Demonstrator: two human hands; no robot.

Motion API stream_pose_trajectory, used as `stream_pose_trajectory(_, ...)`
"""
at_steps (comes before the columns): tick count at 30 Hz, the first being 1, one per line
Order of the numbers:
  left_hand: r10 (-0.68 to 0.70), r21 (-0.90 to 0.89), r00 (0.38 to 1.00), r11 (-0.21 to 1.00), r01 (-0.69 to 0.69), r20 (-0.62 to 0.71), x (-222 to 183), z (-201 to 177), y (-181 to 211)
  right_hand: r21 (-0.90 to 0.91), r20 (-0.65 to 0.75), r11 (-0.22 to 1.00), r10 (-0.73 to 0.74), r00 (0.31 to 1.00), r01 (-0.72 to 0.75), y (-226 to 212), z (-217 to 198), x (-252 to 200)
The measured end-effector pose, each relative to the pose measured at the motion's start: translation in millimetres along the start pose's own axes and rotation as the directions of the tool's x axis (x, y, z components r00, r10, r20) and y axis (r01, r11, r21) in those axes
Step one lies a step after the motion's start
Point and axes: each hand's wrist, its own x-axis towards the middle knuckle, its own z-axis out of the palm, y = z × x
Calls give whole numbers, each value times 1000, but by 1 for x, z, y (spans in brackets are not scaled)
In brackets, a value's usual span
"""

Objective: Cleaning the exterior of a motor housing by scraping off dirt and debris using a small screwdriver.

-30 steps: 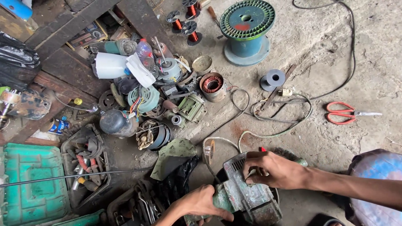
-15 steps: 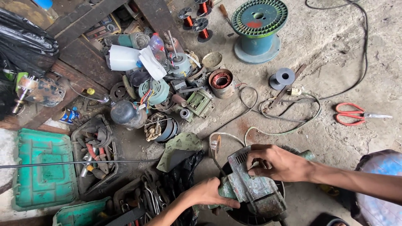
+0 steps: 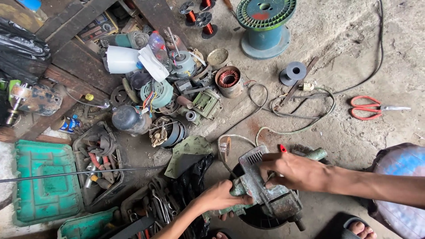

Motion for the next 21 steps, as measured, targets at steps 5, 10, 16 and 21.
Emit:
stream_pose_trajectory(5, -16, -54, 1000, 998, 16, -14, -16, -8, 29, 98, -71, 995, -6, 997, 13, 15, -9, 14)
stream_pose_trajectory(10, -44, -66, 999, 997, 45, 9, -7, 0, 28, 246, -85, 951, -172, 981, 188, 3, -24, 6)
stream_pose_trajectory(16, -85, -49, 996, 995, 85, 1, -18, 5, 39, 237, -128, 953, 223, 966, -189, -14, -64, 11)
stream_pose_trajectory(21, -86, 83, 991, 992, 94, -98, -29, 2, 55, 27, 65, 970, 240, 969, -243, -19, -60, 16)
